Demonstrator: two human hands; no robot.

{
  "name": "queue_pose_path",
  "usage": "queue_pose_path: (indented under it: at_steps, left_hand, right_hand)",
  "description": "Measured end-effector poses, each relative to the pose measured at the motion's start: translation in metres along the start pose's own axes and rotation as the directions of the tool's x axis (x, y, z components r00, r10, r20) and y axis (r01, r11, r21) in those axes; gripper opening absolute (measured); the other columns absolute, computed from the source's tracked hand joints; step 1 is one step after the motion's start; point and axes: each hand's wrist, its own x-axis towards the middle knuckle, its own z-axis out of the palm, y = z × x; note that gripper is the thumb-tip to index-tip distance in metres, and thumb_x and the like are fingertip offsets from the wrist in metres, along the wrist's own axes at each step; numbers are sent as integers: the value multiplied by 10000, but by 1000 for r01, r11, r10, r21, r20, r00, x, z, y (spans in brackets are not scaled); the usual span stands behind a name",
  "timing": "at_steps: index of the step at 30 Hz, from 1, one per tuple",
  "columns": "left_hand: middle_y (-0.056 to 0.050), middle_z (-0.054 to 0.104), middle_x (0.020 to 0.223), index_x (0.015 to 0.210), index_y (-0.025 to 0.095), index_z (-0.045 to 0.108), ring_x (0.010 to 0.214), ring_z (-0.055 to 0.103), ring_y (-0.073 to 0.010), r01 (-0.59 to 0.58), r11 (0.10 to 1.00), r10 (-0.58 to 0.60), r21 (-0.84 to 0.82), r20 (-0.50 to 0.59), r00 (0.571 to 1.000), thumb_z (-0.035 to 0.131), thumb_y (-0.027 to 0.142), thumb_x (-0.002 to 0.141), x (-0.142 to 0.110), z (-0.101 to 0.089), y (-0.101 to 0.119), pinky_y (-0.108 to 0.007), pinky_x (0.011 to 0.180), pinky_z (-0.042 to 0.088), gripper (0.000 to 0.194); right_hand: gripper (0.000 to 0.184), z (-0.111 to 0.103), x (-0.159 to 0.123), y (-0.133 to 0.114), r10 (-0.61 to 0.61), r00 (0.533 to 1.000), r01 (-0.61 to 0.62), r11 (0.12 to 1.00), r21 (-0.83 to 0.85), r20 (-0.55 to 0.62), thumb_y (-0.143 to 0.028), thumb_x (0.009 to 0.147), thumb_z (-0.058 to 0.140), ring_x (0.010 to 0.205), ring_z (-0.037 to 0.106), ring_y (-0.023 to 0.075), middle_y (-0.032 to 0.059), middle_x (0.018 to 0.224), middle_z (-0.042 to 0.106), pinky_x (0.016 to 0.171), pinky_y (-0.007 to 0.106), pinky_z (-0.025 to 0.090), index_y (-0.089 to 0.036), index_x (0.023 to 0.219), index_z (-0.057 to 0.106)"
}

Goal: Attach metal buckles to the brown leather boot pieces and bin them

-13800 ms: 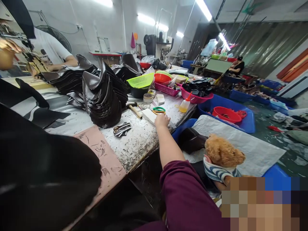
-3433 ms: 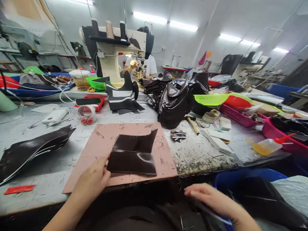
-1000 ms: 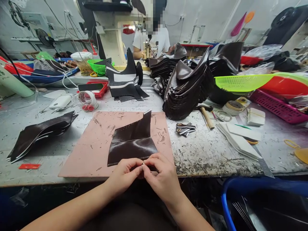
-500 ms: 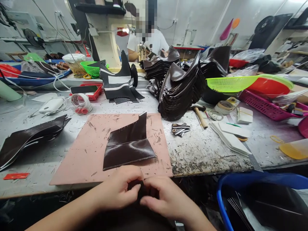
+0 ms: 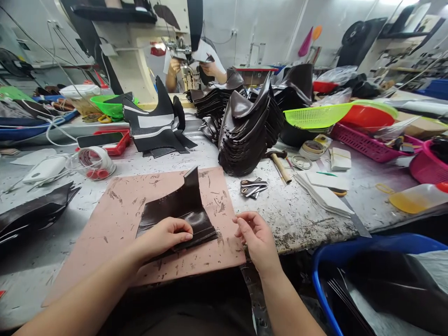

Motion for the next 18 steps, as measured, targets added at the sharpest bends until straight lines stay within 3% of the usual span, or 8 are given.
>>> queue_pose_path:
  at_steps: [7, 9, 11, 13, 15, 17, 18]
  left_hand:
    - [21, 566, 582, 705, 179, 626, 530, 507, -135, 19, 988, -16, 156, -16, 1000, 543, 344, 704, 4, 2, 0, -217, 486, 368, 185]
    - [26, 557, 553, 704, 184, 626, 518, 508, -136, 34, 985, -32, 170, -17, 999, 534, 339, 710, 5, 3, 2, -215, 479, 361, 180]
    - [28, 559, 550, 695, 187, 625, 520, 517, -137, 30, 982, -26, 187, -24, 999, 529, 324, 713, 5, 4, 4, -214, 482, 363, 168]
    - [27, 570, 572, 688, 187, 627, 534, 529, -138, 14, 978, -7, 206, -35, 999, 527, 311, 713, 5, 5, 6, -215, 495, 373, 161]
    - [20, 586, 603, 688, 185, 632, 555, 543, -141, -10, 975, 20, 224, -42, 999, 526, 308, 717, 5, 5, 6, -219, 513, 387, 165]
    - [14, 594, 622, 692, 180, 628, 562, 553, -143, -29, 972, 40, 233, -43, 998, 529, 313, 719, 4, 4, 4, -223, 516, 395, 167]
    - [17, 588, 619, 708, 179, 616, 554, 553, -142, -36, 973, 49, 228, -50, 998, 540, 315, 715, 4, 3, 2, -223, 509, 397, 156]
  right_hand:
    - [264, -9, -12, 10, 14, 997, -1, 985, -172, 73, -429, 796, 566, 551, 568, 128, 62, 768, 651, 460, 239, 490, -168, 833, 578]
    - [212, -9, -13, 8, -54, 993, 81, 959, -273, 105, -380, 829, 530, 568, 582, 135, 53, 761, 648, 490, 250, 501, -175, 848, 579]
    - [144, -7, -15, 4, -186, 967, 240, 892, -382, 172, -302, 850, 498, 628, 604, 149, 47, 777, 646, 543, 261, 511, -185, 865, 581]
    - [137, -4, -17, 0, -338, 889, 449, 780, -435, 310, -202, 858, 460, 750, 624, 163, 51, 848, 655, 640, 278, 521, -194, 924, 579]
    - [242, 1, -19, -1, -438, 768, 630, 647, -429, 468, -106, 850, 411, 862, 616, 167, 58, 937, 659, 728, 298, 511, -196, 1018, 559]
    - [335, 6, -23, -1, -466, 671, 736, 515, -439, 577, -36, 831, 366, 894, 608, 169, 63, 981, 661, 786, 332, 485, -189, 1075, 539]
    - [366, 8, -25, 0, -460, 646, 761, 455, -463, 610, -14, 821, 351, 899, 607, 174, 66, 992, 663, 806, 352, 467, -183, 1087, 537]
